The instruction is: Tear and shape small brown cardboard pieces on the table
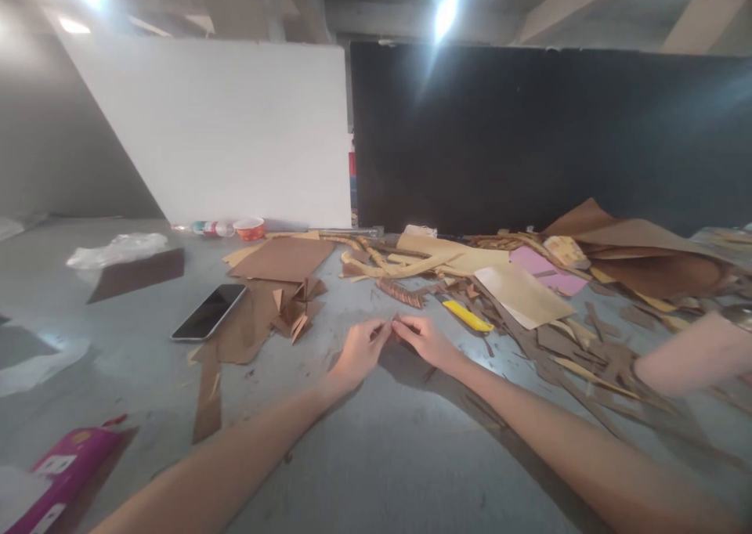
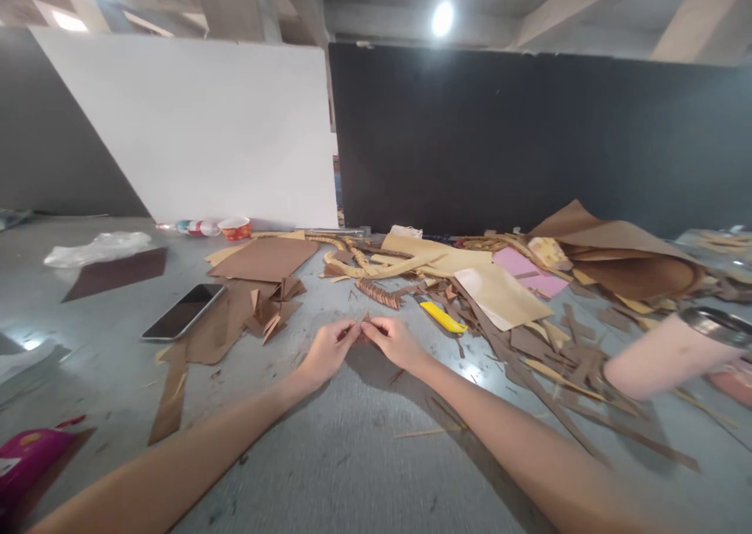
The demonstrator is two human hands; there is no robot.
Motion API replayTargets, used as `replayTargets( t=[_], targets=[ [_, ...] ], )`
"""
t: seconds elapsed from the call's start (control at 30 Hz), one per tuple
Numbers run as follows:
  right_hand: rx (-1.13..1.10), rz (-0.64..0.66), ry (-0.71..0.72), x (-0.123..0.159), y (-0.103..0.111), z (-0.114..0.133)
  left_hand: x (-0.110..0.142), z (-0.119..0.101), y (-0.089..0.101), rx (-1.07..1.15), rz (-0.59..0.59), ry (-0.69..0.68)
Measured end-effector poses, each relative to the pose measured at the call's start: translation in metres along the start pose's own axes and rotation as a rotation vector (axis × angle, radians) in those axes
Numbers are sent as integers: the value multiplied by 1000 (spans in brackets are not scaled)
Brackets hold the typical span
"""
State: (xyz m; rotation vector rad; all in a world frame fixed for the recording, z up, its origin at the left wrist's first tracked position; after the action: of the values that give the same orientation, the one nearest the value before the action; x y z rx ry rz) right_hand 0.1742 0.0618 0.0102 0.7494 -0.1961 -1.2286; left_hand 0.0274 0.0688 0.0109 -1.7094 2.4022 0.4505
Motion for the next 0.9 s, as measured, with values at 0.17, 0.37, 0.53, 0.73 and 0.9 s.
replayTargets(
  t=[0.17,0.37,0.53,0.73,0.9],
  targets=[
    [21,-32,1,1,2,1,-2,0,3,22,-26,31],
    [54,-58,-2,-1,4,1,0,7,8,76,-86,111],
    [50,-63,-1,-1,2,2,0,9,9,94,-89,109],
    [97,-354,40,6,19,5,-1,10,11,116,-104,102],
    [147,-320,92,5,20,11,0,11,11,92,-91,91]
  ],
)
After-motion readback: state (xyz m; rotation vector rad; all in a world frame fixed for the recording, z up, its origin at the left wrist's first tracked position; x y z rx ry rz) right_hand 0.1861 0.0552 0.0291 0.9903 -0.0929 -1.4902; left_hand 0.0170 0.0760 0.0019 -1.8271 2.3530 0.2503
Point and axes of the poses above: each hand's wrist, its own x-axis away from the middle knuckle, its own y-axis out of the back of the hand, z = x × y, the point moved 7 cm from there along -x, towards the middle knuckle, and after that the axes turned 15 degrees about x, right-handed, at the moved point
